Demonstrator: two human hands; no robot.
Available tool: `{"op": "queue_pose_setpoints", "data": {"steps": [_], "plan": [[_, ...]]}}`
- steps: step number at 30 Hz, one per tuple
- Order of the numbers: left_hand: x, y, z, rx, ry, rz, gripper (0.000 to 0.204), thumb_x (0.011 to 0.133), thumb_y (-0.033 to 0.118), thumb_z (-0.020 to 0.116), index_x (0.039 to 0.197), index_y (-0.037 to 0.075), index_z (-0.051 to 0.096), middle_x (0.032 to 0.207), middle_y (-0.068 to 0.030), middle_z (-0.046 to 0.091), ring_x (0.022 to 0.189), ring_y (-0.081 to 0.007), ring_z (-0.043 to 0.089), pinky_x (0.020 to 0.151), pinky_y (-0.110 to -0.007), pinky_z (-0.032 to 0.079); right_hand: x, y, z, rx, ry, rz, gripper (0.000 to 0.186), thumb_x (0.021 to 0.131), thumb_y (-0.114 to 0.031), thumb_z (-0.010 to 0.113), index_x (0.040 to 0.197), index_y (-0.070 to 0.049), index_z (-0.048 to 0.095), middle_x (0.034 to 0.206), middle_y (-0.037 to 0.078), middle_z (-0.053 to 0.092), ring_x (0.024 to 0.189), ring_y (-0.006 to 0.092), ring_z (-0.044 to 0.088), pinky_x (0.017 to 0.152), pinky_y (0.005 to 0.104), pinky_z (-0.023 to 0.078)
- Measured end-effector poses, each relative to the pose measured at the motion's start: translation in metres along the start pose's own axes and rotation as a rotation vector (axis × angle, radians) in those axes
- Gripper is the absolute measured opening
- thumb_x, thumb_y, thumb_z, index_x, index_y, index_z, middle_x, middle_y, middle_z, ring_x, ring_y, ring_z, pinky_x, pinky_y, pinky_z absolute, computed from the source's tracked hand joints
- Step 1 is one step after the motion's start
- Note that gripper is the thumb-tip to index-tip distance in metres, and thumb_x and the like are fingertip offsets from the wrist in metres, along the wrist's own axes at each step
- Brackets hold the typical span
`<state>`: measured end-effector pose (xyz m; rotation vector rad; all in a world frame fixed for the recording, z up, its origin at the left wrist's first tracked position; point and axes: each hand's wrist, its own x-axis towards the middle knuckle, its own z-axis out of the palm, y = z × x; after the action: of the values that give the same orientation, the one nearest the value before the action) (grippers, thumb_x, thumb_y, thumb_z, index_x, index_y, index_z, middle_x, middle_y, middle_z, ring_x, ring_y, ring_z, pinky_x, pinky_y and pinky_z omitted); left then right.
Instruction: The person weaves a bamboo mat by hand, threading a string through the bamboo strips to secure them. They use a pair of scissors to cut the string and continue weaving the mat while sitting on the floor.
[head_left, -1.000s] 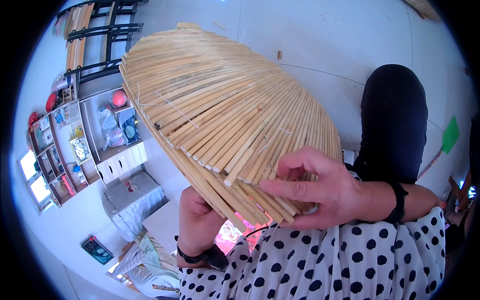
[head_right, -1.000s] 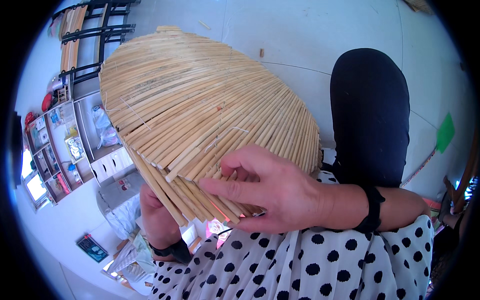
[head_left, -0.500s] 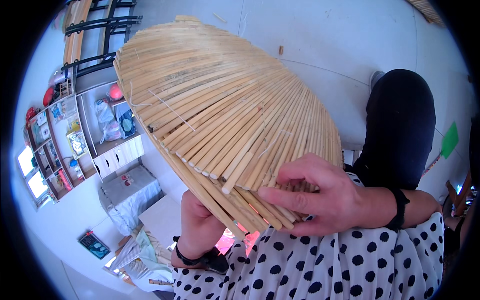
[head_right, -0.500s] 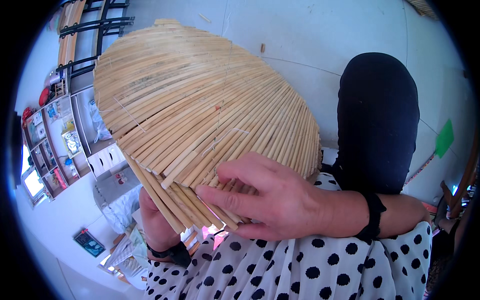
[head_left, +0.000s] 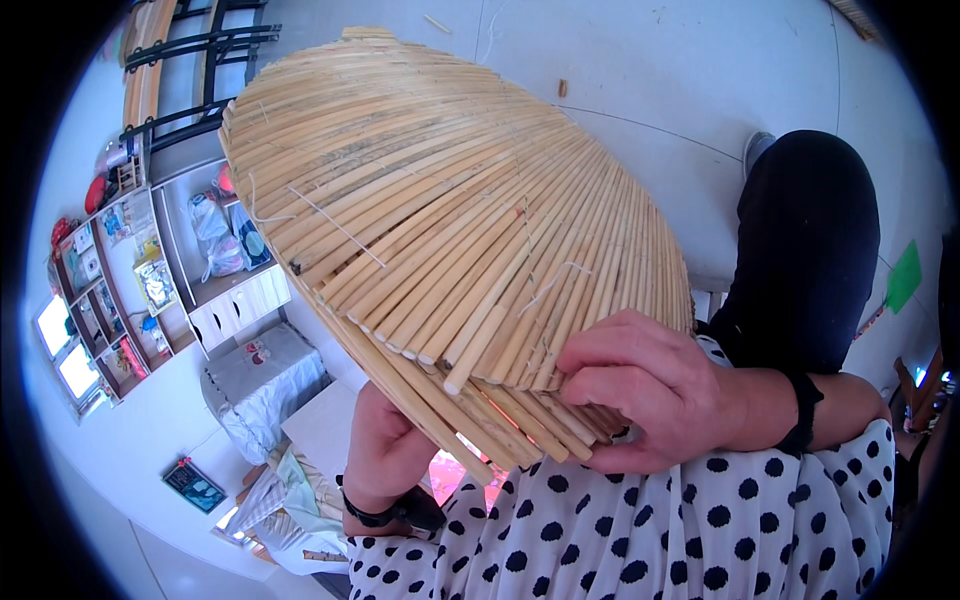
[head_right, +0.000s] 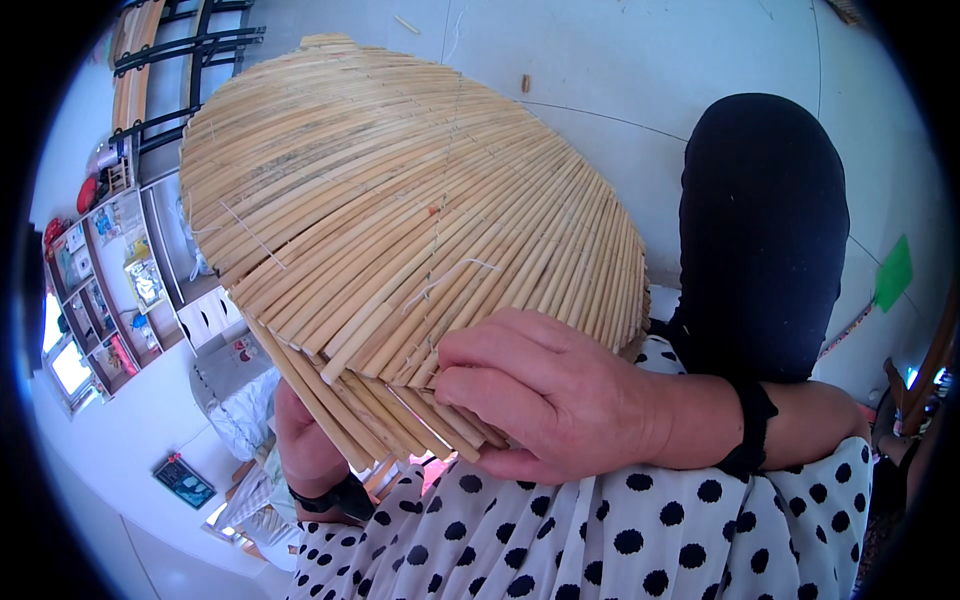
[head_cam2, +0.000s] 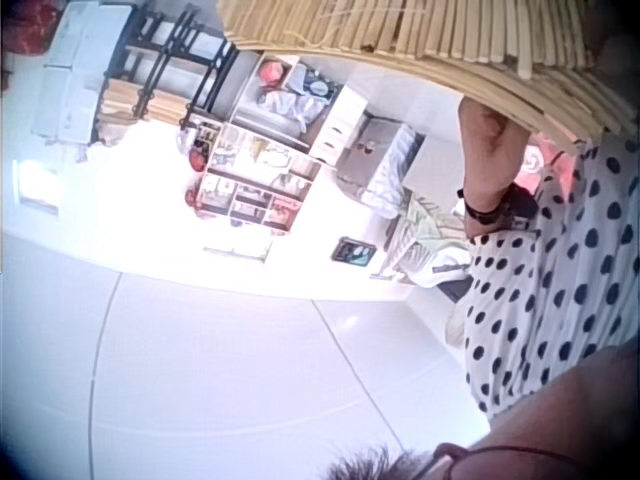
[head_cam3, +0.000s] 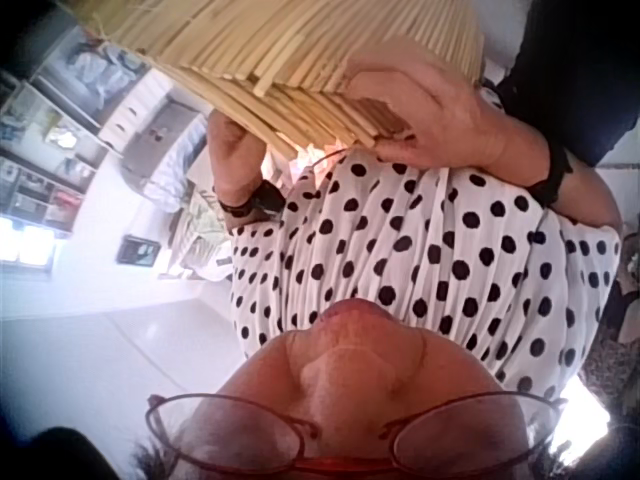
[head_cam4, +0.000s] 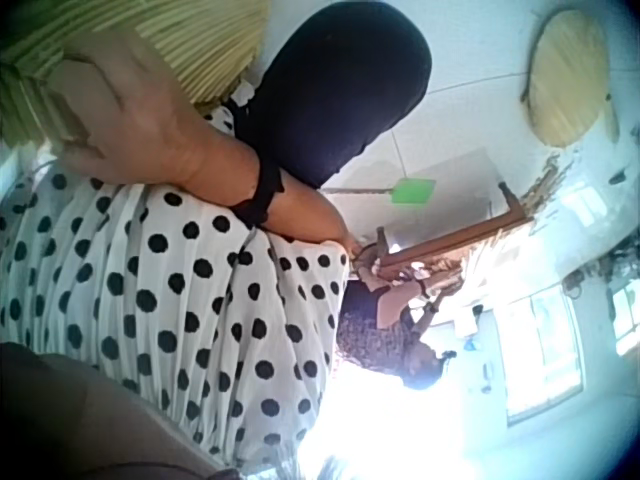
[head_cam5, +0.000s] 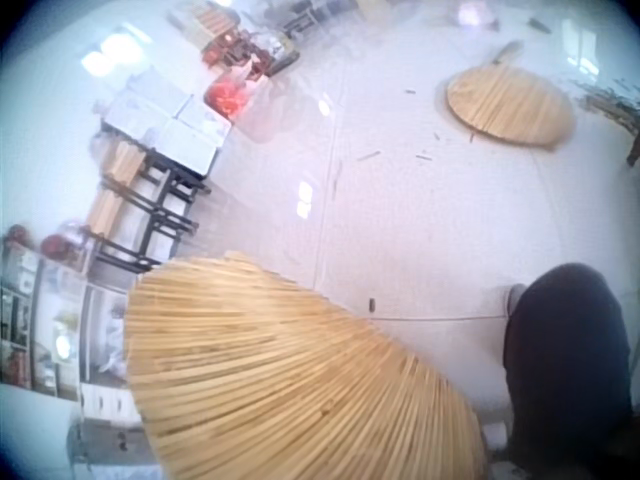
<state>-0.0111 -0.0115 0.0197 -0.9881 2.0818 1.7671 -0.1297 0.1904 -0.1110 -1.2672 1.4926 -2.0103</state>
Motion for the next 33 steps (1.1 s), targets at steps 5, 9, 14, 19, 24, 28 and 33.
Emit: {"op": "queue_pose_setpoints", "data": {"steps": [5, 9, 14, 19, 24, 28, 33], "plan": [[-0.0018, 0.0004, -0.0053, 0.027, -0.055, 0.001, 0.031, 0.086, -0.008, 0.054, 0.116, -0.008, 0.062, 0.110, -0.0104, 0.068, 0.100, -0.0152, 0.063, 0.086, -0.029, 0.051, -0.0004, -0.0016, 0.0029, -0.035, 0.016, 0.009, 0.062, 0.066, -0.015, 0.082, 0.120, 0.004, 0.059, 0.109, 0.017, 0.058, 0.089, 0.0283, 0.062, 0.076, 0.0381, 0.052], [-0.0043, 0.0033, 0.0024, 0.003, -0.018, -0.017, 0.026, 0.086, -0.007, 0.056, 0.110, -0.008, 0.065, 0.106, -0.0111, 0.070, 0.099, -0.0171, 0.065, 0.085, -0.030, 0.052, 0.0021, -0.0027, 0.0016, -0.056, 0.010, -0.015, 0.063, 0.068, -0.013, 0.079, 0.126, 0.002, 0.059, 0.107, 0.015, 0.057, 0.085, 0.0255, 0.062, 0.073, 0.0368, 0.052], [0.0005, 0.0053, 0.0031, 0.243, -0.023, 0.039, 0.021, 0.085, -0.006, 0.059, 0.104, -0.005, 0.068, 0.103, -0.0101, 0.071, 0.097, -0.0168, 0.067, 0.084, -0.031, 0.052, 0.0031, -0.0024, 0.0005, -0.072, -0.020, -0.029, 0.065, 0.068, -0.013, 0.078, 0.129, 0.000, 0.060, 0.104, 0.013, 0.055, 0.082, 0.0229, 0.061, 0.072, 0.0356, 0.051], [-0.0025, 0.0024, -0.0014, 0.305, -0.020, 0.027, 0.021, 0.082, -0.002, 0.061, 0.102, -0.002, 0.069, 0.097, -0.0091, 0.072, 0.089, -0.0170, 0.067, 0.079, -0.029, 0.051, 0.0033, -0.0043, 0.0007, -0.112, -0.050, -0.032, 0.063, 0.068, -0.013, 0.077, 0.128, 0.000, 0.061, 0.103, 0.011, 0.054, 0.082, 0.0217, 0.060, 0.072, 0.0345, 0.050], [-0.0005, 0.0019, 0.0003, 0.334, 0.011, 0.049, 0.019, 0.081, 0.000, 0.061, 0.097, -0.001, 0.070, 0.089, -0.0083, 0.072, 0.081, -0.0185, 0.068, 0.075, -0.029, 0.051, 0.0040, -0.0053, 0.0030, -0.156, -0.037, -0.048, 0.061, 0.068, -0.013, 0.076, 0.126, 0.000, 0.062, 0.103, 0.012, 0.054, 0.081, 0.0215, 0.060, 0.071, 0.0336, 0.050], [-0.0002, 0.0002, 0.0006, 0.324, 0.016, 0.082, 0.017, 0.081, 0.000, 0.061, 0.096, -0.001, 0.070, 0.088, -0.0086, 0.072, 0.080, -0.0185, 0.068, 0.074, -0.029, 0.051, 0.0044, -0.0059, 0.0041, -0.198, -0.017, -0.083, 0.058, 0.069, -0.014, 0.076, 0.123, 0.002, 0.063, 0.101, 0.012, 0.055, 0.081, 0.0226, 0.060, 0.070, 0.0331, 0.051], [-0.0008, -0.0011, -0.0011, 0.317, -0.001, 0.097, 0.017, 0.082, -0.001, 0.061, 0.096, -0.002, 0.070, 0.092, -0.0091, 0.072, 0.083, -0.0187, 0.068, 0.076, -0.030, 0.052, 0.0022, -0.0054, 0.0060, -0.254, 0.031, -0.123, 0.052, 0.071, -0.013, 0.074, 0.119, 0.004, 0.064, 0.102, 0.014, 0.057, 0.084, 0.0248, 0.061, 0.073, 0.0344, 0.054]]}}
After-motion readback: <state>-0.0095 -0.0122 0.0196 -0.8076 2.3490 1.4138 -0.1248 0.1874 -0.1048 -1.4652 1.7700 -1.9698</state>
